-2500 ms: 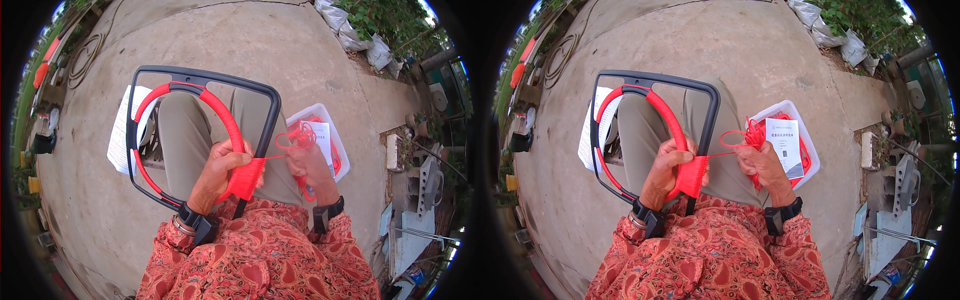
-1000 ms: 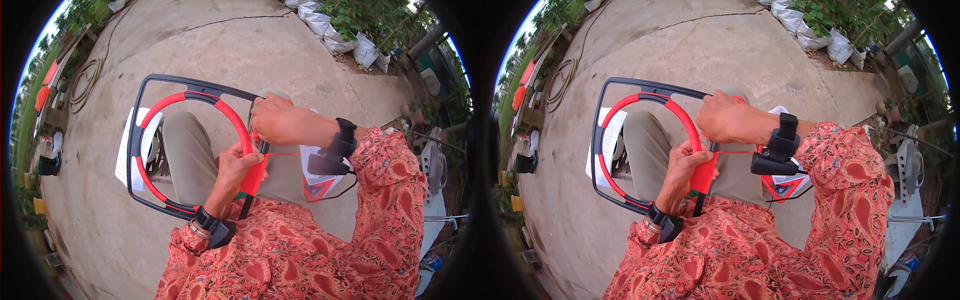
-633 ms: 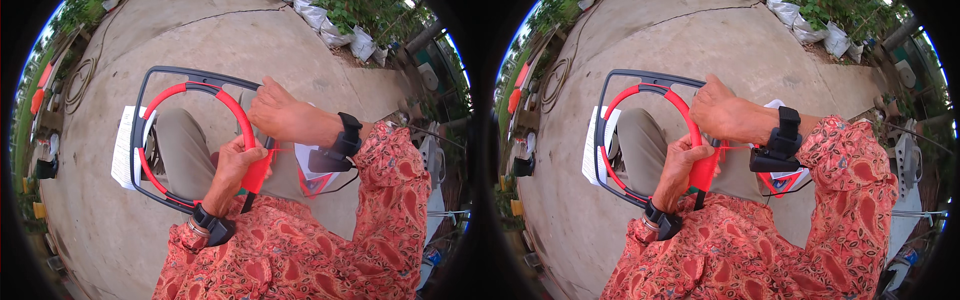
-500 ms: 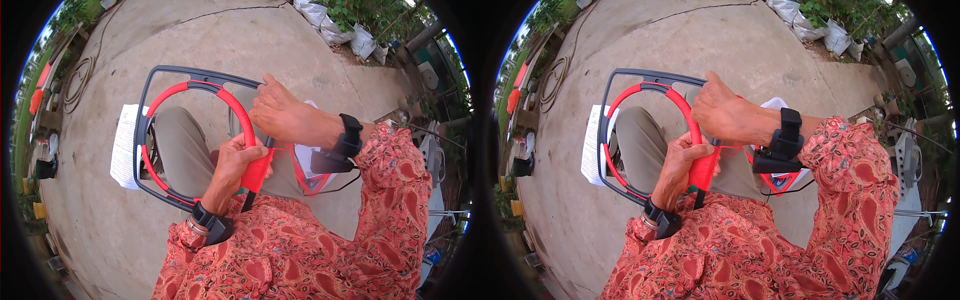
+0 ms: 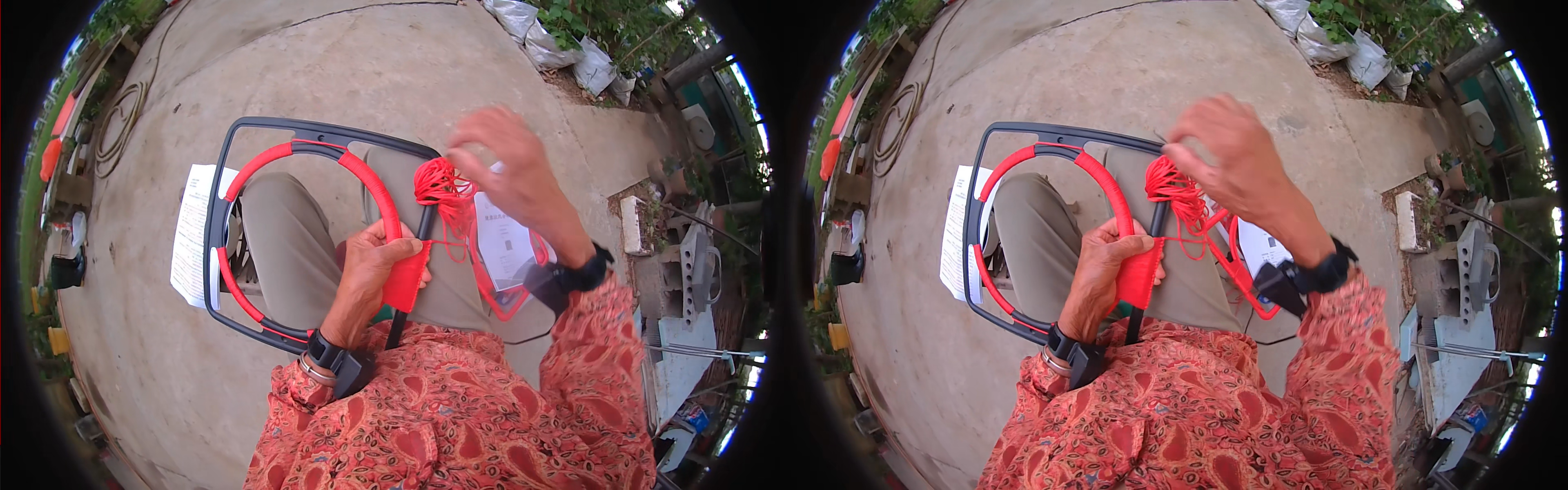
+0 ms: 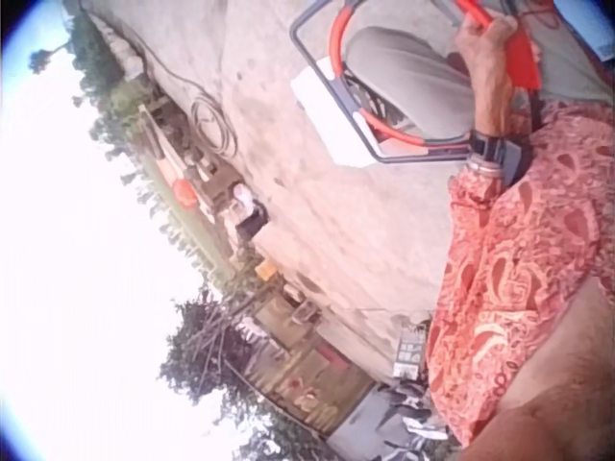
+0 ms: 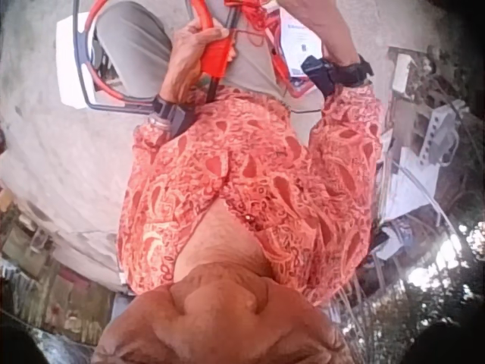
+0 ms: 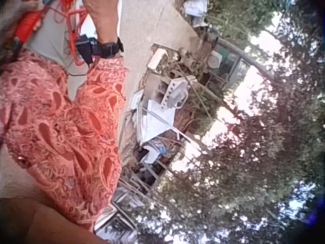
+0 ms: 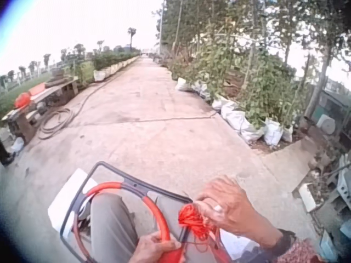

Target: Wrapping a red cord around a furniture frame section.

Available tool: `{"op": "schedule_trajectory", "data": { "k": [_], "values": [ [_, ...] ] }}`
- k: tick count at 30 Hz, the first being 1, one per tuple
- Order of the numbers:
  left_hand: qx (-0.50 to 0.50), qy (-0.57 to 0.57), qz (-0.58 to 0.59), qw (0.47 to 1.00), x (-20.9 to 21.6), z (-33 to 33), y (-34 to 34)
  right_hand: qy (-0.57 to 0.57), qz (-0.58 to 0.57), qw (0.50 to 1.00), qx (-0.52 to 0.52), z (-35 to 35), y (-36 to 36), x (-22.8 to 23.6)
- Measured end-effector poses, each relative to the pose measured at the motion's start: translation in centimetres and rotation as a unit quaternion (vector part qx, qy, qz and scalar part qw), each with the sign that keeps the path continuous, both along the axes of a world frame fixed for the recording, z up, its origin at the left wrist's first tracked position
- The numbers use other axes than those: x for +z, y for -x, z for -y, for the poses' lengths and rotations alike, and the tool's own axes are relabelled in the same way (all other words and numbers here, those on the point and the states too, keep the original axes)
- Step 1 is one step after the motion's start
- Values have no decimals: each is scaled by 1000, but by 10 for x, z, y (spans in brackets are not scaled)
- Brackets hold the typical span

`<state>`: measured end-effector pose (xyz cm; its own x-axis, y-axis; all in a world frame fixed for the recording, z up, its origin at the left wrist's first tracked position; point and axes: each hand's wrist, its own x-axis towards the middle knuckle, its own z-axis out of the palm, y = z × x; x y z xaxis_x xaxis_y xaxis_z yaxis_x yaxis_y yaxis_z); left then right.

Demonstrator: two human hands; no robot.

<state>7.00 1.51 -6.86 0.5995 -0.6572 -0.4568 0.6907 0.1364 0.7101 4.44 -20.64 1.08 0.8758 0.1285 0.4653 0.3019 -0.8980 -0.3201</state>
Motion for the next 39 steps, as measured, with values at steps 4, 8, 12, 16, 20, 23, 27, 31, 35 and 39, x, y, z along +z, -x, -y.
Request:
{"op": "schedule_trajectory", "data": {
  "k": [4, 8, 12, 16, 20, 23, 27, 31, 35, 39],
  "values": [
    [-13, 7, -1, 1000, -2, 3, -1, -139, -214, 960, -118, -17, 71, -24],
    [-10, 10, 7, 1000, -1, -1, 0, -139, 5, 977, -161, -39, 62, -60],
    [-14, 2, 9, 1000, -1, 3, -1, -250, -80, 951, -166, -39, 58, -86],
    [11, 0, 6, 1000, 2, -5, -3, -139, -112, 976, -123, -26, 76, -69],
    [40, 0, 12, 999, 3, -7, -4, -195, -142, 966, -97, -7, 101, -43],
    [30, 3, 6, 1000, 3, -6, -3, -339, -56, 936, -80, -10, 95, -40],
    [22, -4, 8, 1000, 1, -5, -3, -705, -55, 706, 44, -19, 72, -37],
    [64, -3, 5, 998, 1, -14, -7, -782, -191, 592, 37, 70, 115, -66],
    [88, -1, 3, 996, 3, -18, -9, -252, -203, 832, -451, 236, 239, -138],
    [105, -18, 0, 994, 0, -18, -12, 110, -223, 805, -539, 278, 341, -167]
  ]
}}
